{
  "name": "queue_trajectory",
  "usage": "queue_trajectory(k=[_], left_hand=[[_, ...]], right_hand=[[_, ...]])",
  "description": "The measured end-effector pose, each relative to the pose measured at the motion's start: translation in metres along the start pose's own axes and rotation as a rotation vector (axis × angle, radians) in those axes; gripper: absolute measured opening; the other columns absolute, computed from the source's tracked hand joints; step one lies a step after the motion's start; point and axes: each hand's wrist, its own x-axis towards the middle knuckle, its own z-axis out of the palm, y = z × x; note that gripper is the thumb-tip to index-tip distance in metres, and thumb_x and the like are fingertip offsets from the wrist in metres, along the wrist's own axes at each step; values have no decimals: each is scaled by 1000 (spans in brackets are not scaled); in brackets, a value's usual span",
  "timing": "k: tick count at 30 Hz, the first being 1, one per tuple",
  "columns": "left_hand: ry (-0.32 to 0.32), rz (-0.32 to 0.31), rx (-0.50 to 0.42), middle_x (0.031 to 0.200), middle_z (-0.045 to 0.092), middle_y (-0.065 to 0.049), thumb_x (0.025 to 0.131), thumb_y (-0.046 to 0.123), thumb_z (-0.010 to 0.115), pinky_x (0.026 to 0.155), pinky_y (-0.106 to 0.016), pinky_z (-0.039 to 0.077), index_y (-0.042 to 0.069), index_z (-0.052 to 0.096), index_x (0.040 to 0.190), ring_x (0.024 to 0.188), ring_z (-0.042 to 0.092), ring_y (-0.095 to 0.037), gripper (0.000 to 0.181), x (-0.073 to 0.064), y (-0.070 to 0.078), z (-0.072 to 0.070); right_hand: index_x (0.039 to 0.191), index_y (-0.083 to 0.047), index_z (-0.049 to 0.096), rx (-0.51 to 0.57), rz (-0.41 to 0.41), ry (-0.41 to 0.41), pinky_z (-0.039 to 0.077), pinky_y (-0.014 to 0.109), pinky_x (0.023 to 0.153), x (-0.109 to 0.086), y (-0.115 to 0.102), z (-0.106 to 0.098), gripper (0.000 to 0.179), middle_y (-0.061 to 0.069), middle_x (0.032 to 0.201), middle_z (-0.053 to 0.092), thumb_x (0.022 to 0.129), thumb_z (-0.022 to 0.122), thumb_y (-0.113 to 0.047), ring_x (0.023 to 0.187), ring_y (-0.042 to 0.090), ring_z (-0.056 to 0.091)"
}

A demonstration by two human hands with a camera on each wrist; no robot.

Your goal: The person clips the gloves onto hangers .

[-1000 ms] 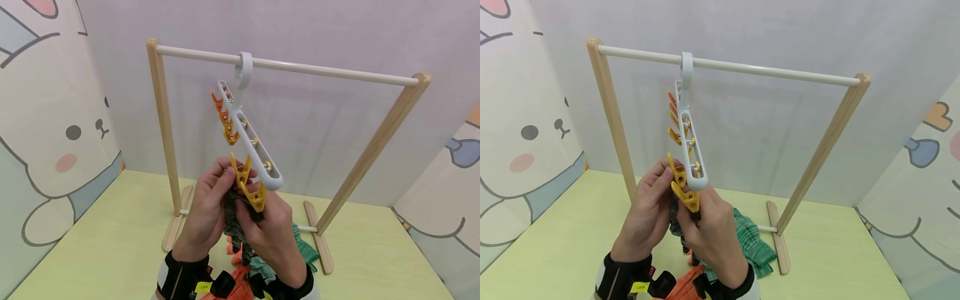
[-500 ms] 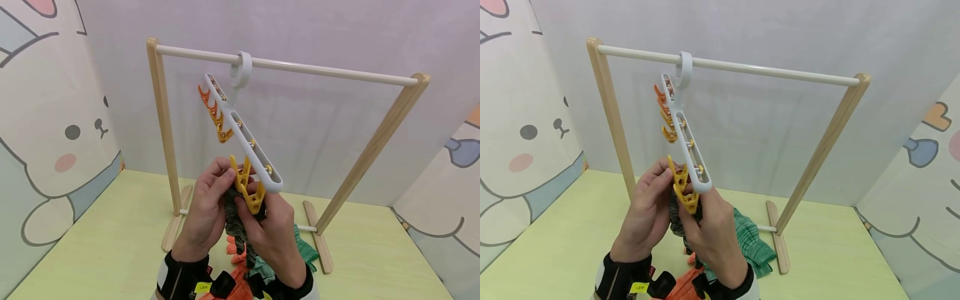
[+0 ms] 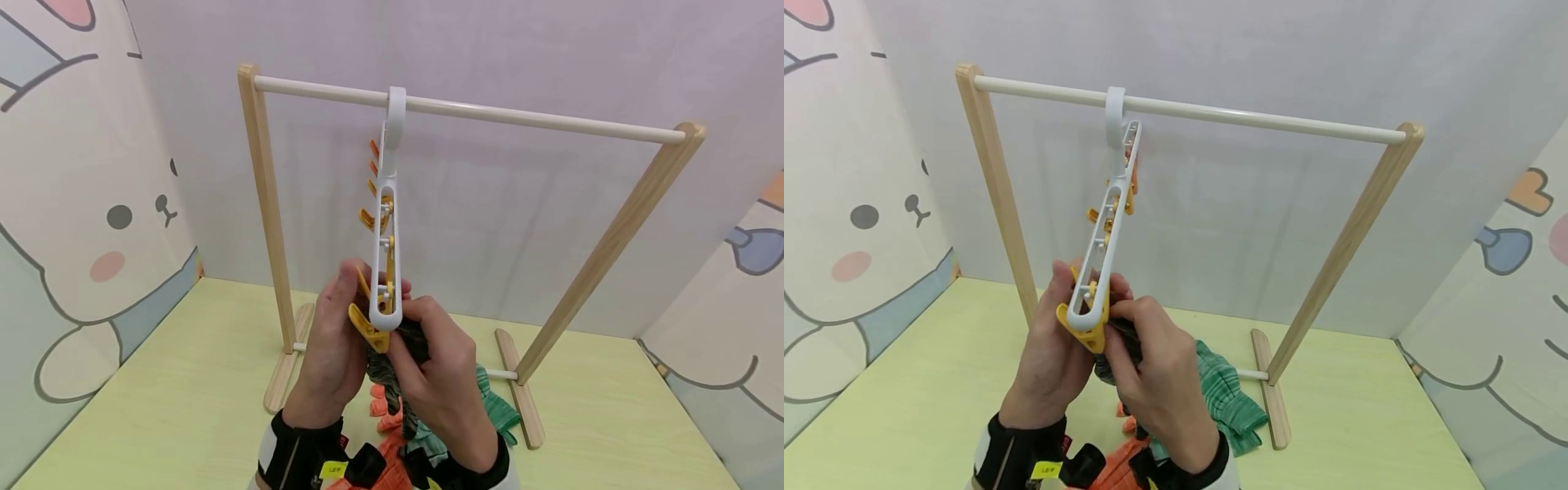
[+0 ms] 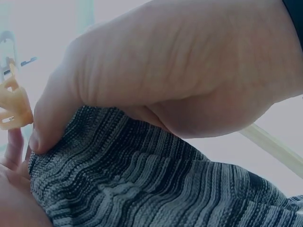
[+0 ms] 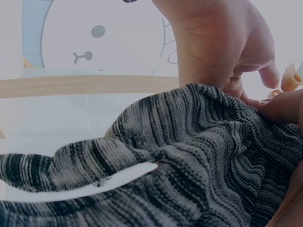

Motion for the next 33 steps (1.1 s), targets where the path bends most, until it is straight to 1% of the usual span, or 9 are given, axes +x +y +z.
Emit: queue_trajectory(k=[6,12,15,20,23,25,29,31,33], left_hand=[[34,-25,-31,98,73,5,103,50,53,89,-30,51,21,61,87,98,64,-13,35,1,1,-1],[-10,-49,-64,101,70,5,107,45,46,79,-24,49,20,60,90,94,57,-11,33,2,4,-5],[-33,-51,-114,102,71,4,109,39,46,76,-21,49,20,61,94,93,58,-9,29,2,5,-5],[-40,-63,-216,101,72,3,107,34,50,79,-20,53,18,59,97,93,64,-7,21,2,4,-5],[-2,-89,-222,104,72,3,106,35,53,82,-21,52,19,58,101,98,64,-8,17,2,4,-4],[14,-108,-219,106,72,4,104,36,55,83,-20,51,19,59,110,99,64,-7,18,3,4,-4],[-6,-144,-211,110,70,7,105,36,56,90,-20,50,17,61,127,103,61,-6,30,3,6,-6],[-20,-158,-201,111,68,7,105,35,55,93,-20,48,17,65,128,105,58,-5,31,3,7,-7],[-15,-163,-198,112,67,7,105,34,55,95,-20,48,19,69,123,107,58,-5,28,3,8,-7]], right_hand=[[110,0,61,-10,-10,-3,54,20,75,0,0,1,14,9,99,68,102,59,-12,83,14,65],[110,1,62,-10,-2,-8,53,20,76,1,0,1,14,9,100,68,96,64,-1,84,14,65],[113,1,61,-14,9,-5,54,20,76,0,-1,0,18,10,103,70,95,65,1,86,15,67],[113,2,58,-43,23,9,55,22,75,-1,-1,1,17,12,103,71,97,63,-3,86,15,68],[113,3,57,-61,18,19,56,23,75,-1,-1,2,18,13,103,71,98,62,-5,86,16,69],[113,3,57,-67,17,23,56,24,75,-1,-1,2,20,13,103,71,96,63,-2,87,17,70],[114,4,56,-91,24,30,58,25,77,-2,-1,1,26,14,105,71,90,67,2,90,18,71],[114,4,56,-102,23,38,58,25,77,-3,-1,1,26,14,106,72,90,67,2,90,18,72],[114,4,57,-106,16,51,58,25,76,-3,-2,1,23,15,105,72,93,66,-2,88,19,72]])
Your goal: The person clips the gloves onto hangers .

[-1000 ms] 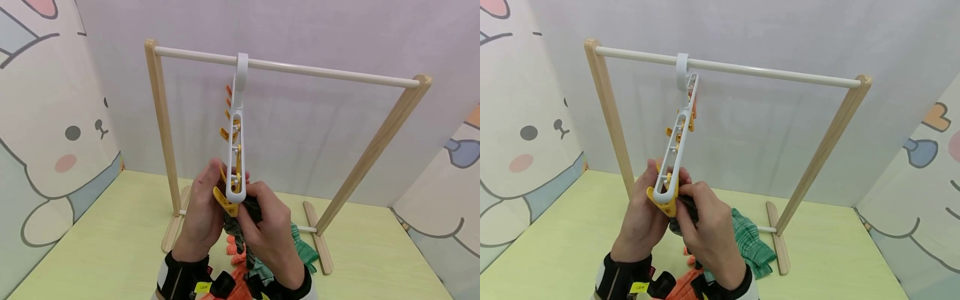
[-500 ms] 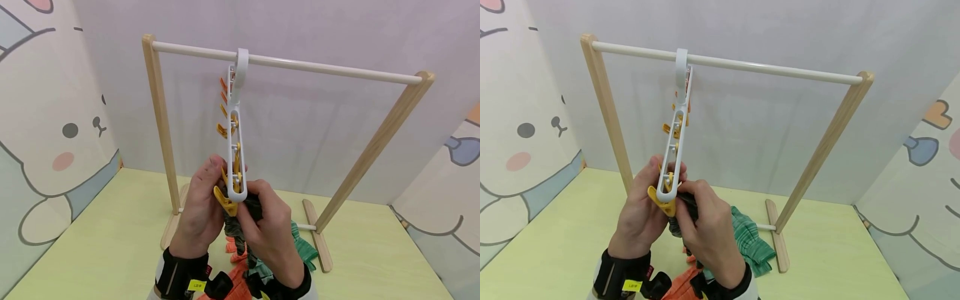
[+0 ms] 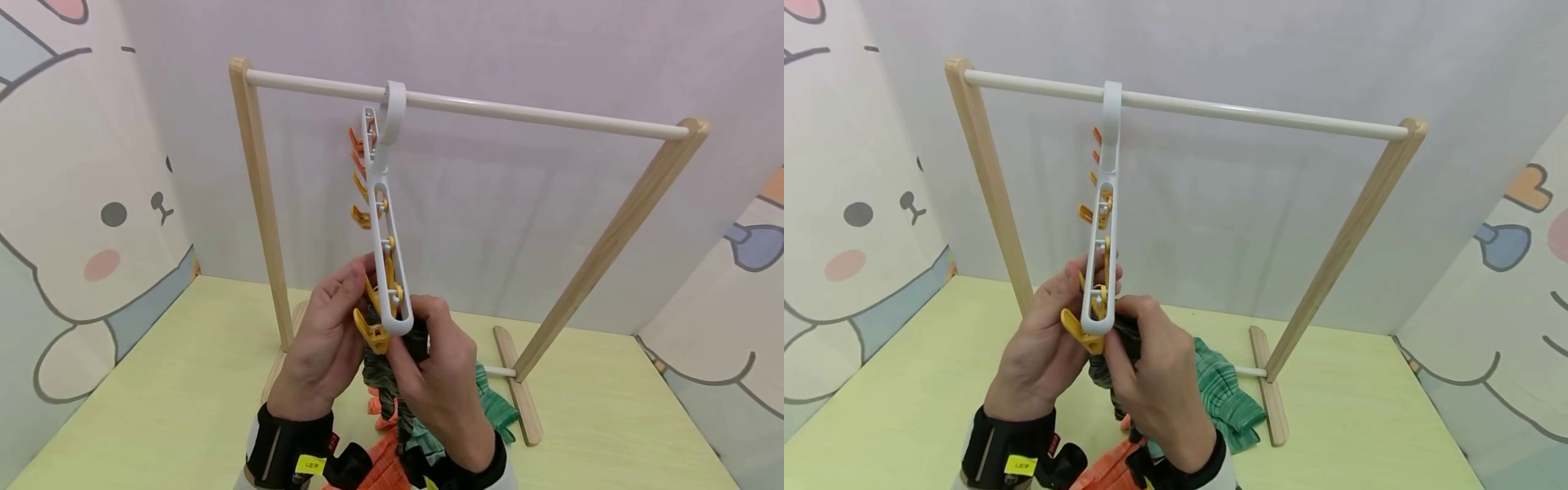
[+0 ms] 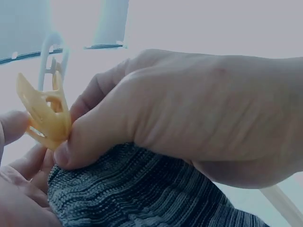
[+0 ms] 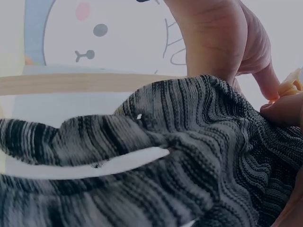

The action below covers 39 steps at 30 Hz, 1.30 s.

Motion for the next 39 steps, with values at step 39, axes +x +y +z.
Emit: queue_trajectory(k=[39], left_hand=[[82,21,-43,90,70,7,99,31,66,75,-17,55,18,73,104,82,67,-3,16,5,-4,5]], right_hand=[[94,-1,64,-90,-90,126,50,21,57,5,-12,2,9,5,82,65,86,66,3,67,10,60]])
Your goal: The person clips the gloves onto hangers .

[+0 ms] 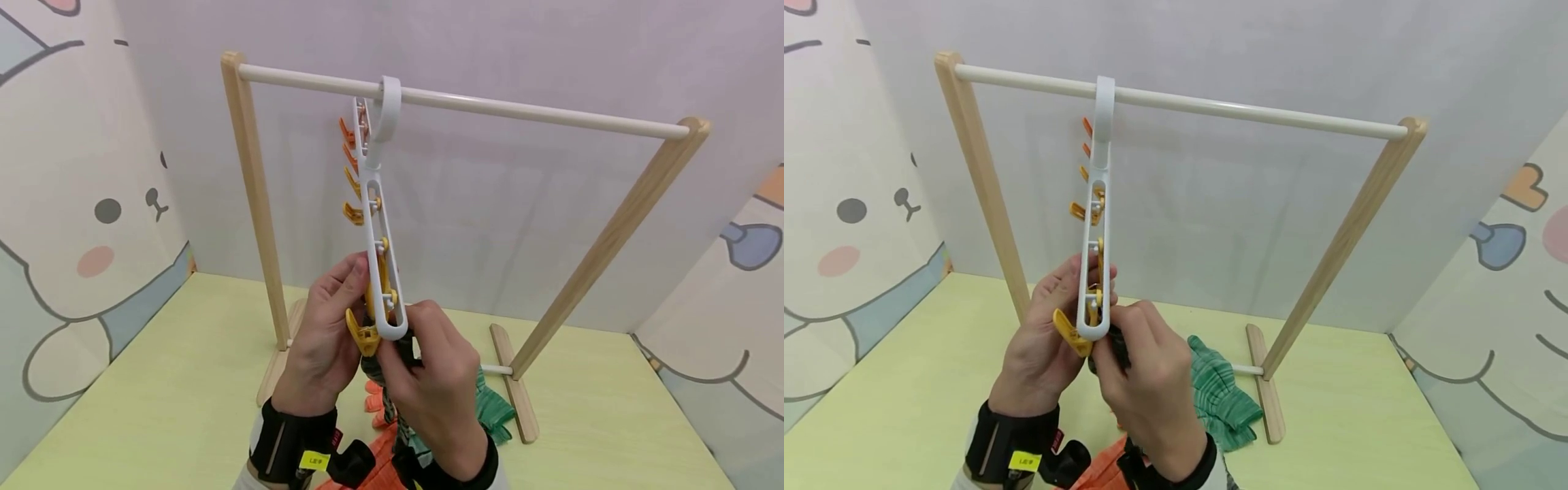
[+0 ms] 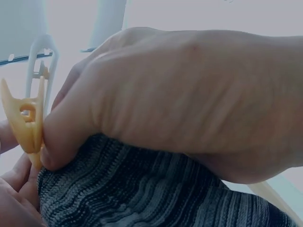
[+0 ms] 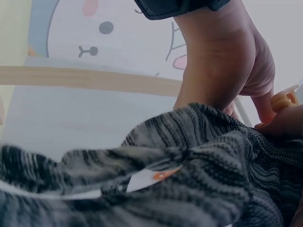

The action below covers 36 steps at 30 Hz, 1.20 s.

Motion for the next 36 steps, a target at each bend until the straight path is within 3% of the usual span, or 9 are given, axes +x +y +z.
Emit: queue_trajectory(k=[6,12,15,22,30,36], left_hand=[[24,11,11,92,72,8,98,32,67,77,-17,53,19,73,104,86,65,-3,16,-1,1,1],[-6,34,11,96,74,6,100,31,64,78,-18,53,18,73,107,87,66,-5,17,-1,2,1],[-17,37,21,96,74,6,100,31,64,77,-17,52,18,73,107,85,65,-4,17,0,2,1],[34,38,90,89,71,8,99,31,65,78,-18,52,20,73,101,82,65,-3,14,2,3,1],[41,60,143,90,71,8,101,29,64,80,-20,50,19,74,101,87,62,-5,14,1,2,1],[78,66,149,92,70,8,100,29,66,84,-21,48,18,73,102,92,59,-7,13,1,4,0]], right_hand=[[94,-1,65,17,24,18,52,22,61,0,-4,3,7,7,83,66,89,67,3,71,12,63],[93,1,62,39,-5,30,56,26,66,0,-5,5,4,10,88,67,96,63,-1,76,17,66],[92,1,61,39,-1,15,55,25,67,1,-3,4,4,10,89,67,94,63,2,77,17,66],[94,-2,68,30,68,-37,51,23,63,0,-2,1,13,8,90,67,85,71,7,74,13,63],[92,-1,69,40,17,107,48,22,60,1,-4,3,9,9,84,69,87,69,7,68,14,61],[91,-1,71,45,51,77,45,17,54,0,-5,6,12,9,85,66,84,68,8,64,9,56]])
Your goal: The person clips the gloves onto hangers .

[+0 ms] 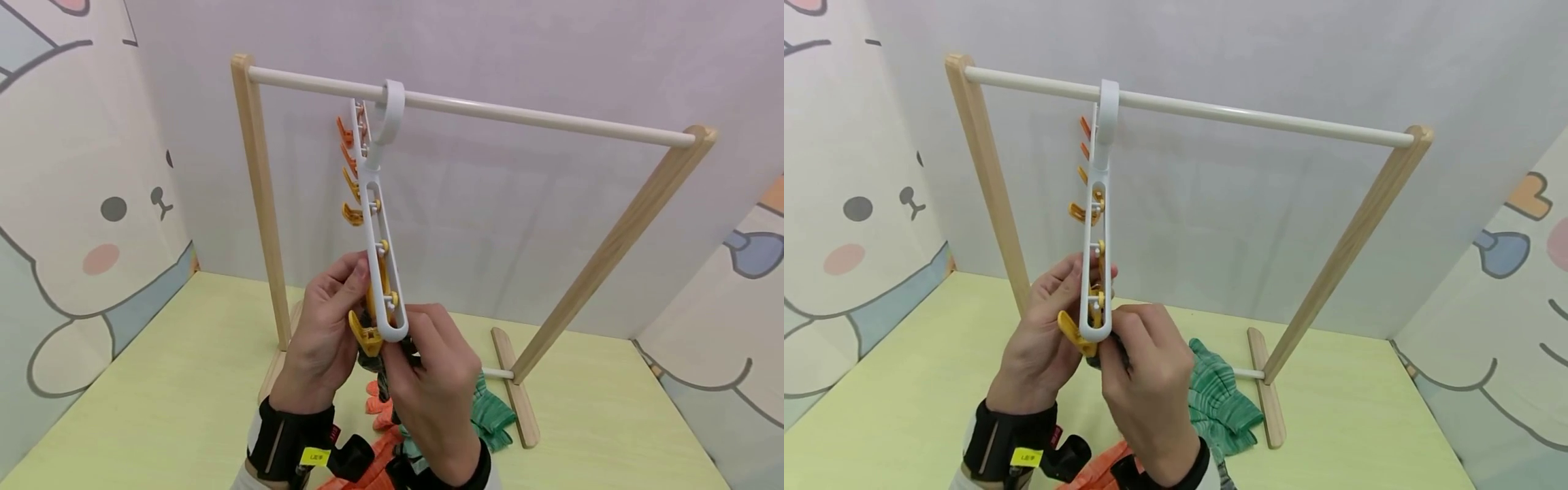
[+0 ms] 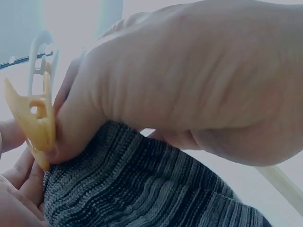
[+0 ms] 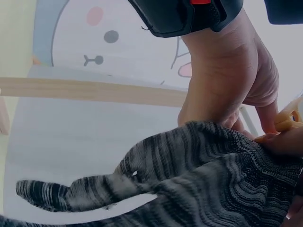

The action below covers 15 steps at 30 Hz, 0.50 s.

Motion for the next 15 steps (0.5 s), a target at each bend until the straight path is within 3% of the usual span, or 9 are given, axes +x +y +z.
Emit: queue_trajectory(k=[6,15], left_hand=[[-23,7,-25,91,70,8,102,26,63,78,-17,51,20,74,101,86,62,-4,12,0,-1,1],[23,24,41,90,70,9,100,25,66,81,-21,47,19,74,101,89,58,-7,10,1,-2,1]], right_hand=[[94,-1,71,34,6,8,47,20,59,2,0,-3,19,8,85,67,80,64,9,66,10,57],[87,-5,67,-39,51,-38,47,19,61,1,-1,-4,14,2,79,61,81,67,7,67,9,54]])
